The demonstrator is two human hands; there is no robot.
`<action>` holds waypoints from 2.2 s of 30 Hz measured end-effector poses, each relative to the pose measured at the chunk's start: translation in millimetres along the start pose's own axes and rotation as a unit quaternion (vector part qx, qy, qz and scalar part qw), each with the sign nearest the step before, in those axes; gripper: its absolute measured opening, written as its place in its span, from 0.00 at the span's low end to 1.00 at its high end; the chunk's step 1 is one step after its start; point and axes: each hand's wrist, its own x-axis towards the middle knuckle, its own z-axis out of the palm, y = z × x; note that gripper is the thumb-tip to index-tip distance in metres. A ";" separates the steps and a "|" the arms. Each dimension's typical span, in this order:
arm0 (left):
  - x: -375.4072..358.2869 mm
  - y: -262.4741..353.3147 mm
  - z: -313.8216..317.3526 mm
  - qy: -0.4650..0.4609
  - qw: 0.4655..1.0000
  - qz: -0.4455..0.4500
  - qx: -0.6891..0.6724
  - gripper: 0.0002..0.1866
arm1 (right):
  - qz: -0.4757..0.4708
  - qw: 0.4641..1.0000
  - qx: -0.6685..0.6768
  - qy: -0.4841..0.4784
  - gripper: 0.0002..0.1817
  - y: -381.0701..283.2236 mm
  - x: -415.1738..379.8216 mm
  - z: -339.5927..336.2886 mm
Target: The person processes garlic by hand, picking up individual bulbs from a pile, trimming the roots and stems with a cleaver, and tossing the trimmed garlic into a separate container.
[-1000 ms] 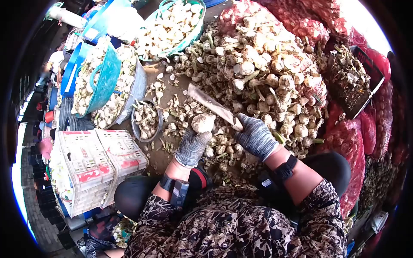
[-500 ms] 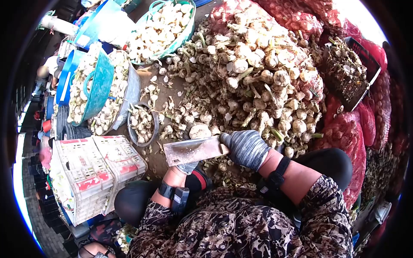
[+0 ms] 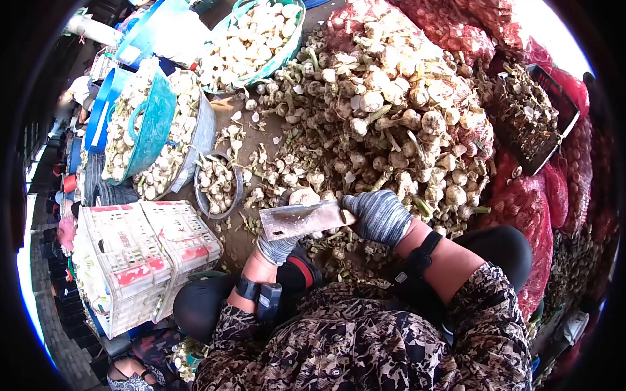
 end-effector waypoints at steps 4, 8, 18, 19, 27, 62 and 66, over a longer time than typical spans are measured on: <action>2.8 -3.2 -26.6 -0.124 0.987 0.024 0.101 0.26 | -0.007 1.000 0.011 0.013 0.11 -4.8 -3.1 0.7; 24.2 -0.6 -2.8 -0.004 0.622 -0.289 -0.728 0.17 | -0.010 1.000 0.010 -0.022 0.13 -26.3 -7.8 -12.9; -3.0 -81.7 30.3 0.075 0.955 -0.036 -0.286 0.31 | 0.027 0.998 0.027 -0.050 0.17 -28.7 -8.2 -8.7; -2.9 -78.0 31.6 0.089 0.958 -0.018 -0.272 0.31 | 0.031 0.997 0.028 -0.061 0.17 -28.5 -8.5 -8.9; 2.5 -20.7 24.7 0.103 0.918 0.120 0.363 0.27 | 0.059 0.996 0.017 -0.063 0.15 -7.0 -6.0 13.8; 1.5 21.4 34.4 0.145 0.988 0.026 0.039 0.35 | 0.221 0.972 0.038 -0.067 0.24 47.0 -0.4 23.5; 6.5 21.4 18.2 0.159 0.970 -0.154 -0.095 0.30 | 0.097 0.986 0.108 0.080 0.14 7.9 3.6 11.2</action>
